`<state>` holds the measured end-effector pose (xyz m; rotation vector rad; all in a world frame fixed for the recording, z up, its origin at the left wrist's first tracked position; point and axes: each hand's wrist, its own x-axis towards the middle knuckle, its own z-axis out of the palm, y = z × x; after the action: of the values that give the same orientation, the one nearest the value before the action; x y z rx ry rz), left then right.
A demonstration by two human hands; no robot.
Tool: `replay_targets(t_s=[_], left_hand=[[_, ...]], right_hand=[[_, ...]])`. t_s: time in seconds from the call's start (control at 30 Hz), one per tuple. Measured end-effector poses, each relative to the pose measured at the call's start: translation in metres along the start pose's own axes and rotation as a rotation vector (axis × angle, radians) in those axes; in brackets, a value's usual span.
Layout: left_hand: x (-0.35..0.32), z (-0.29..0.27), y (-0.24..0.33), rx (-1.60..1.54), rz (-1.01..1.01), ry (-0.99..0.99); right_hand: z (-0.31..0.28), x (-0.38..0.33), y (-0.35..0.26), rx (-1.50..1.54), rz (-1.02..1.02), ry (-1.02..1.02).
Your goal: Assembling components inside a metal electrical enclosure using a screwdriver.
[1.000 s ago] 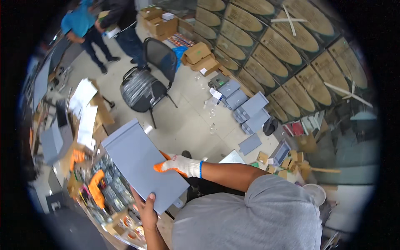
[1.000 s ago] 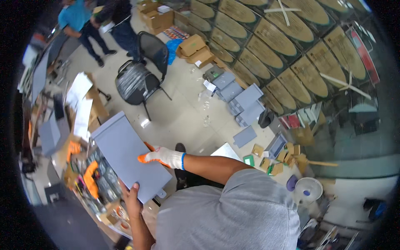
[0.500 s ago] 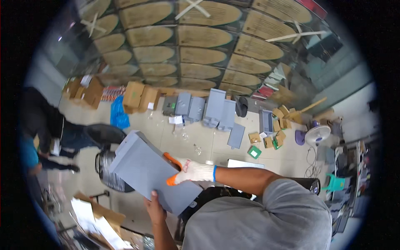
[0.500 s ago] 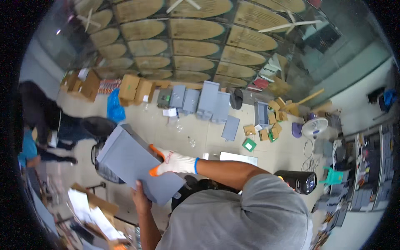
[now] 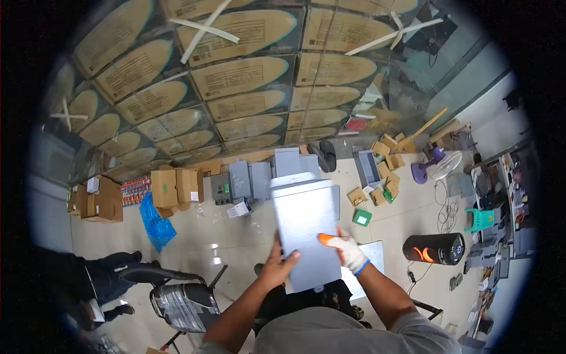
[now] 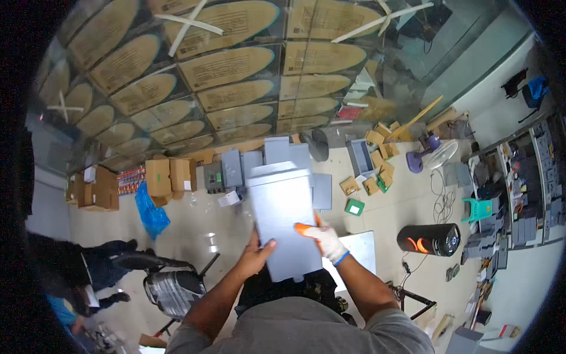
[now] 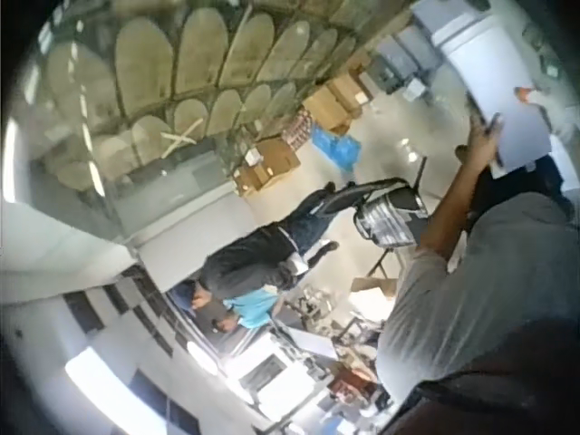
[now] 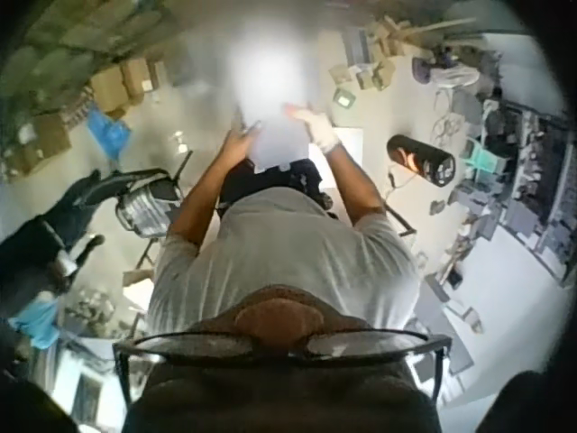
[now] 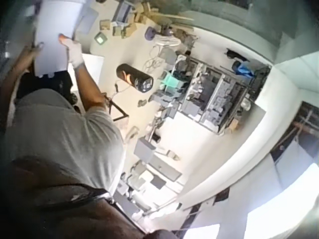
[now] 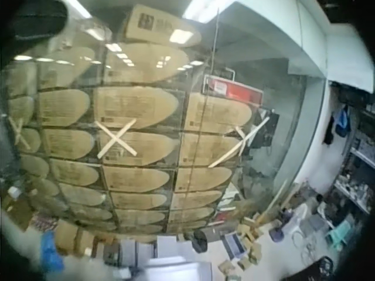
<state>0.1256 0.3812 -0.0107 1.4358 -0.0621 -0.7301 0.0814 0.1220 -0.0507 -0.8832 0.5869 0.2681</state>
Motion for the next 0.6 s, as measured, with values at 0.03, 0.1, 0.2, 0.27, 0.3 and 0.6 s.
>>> replay_targets(t_s=[0.03,0.1,0.2,0.27,0.3,0.6], left_hand=[[-0.005,0.001,-0.008,0.007,-0.017,0.0],[-0.006,0.006,-0.024,0.464,-0.024,-0.118],[-0.028,-0.012,-0.048,0.6,0.002,-0.144],[-0.046,-0.043,-0.078,0.704,0.017,-0.074],[-0.053,-0.058,-0.093,0.715,0.002,-0.071],[-0.033,-0.107,-0.107,0.893,-0.426,0.235]], right_hand=[[-0.012,-0.012,0.001,0.053,-0.009,0.042],[-0.045,-0.036,0.014,0.168,-0.027,0.126],[-0.089,-0.064,0.031,0.287,-0.058,0.242],[-0.098,-0.069,0.037,0.313,-0.086,0.287],[-0.098,-0.067,0.035,0.265,-0.117,0.194],[-0.06,-0.028,0.024,0.144,-0.006,0.271]])
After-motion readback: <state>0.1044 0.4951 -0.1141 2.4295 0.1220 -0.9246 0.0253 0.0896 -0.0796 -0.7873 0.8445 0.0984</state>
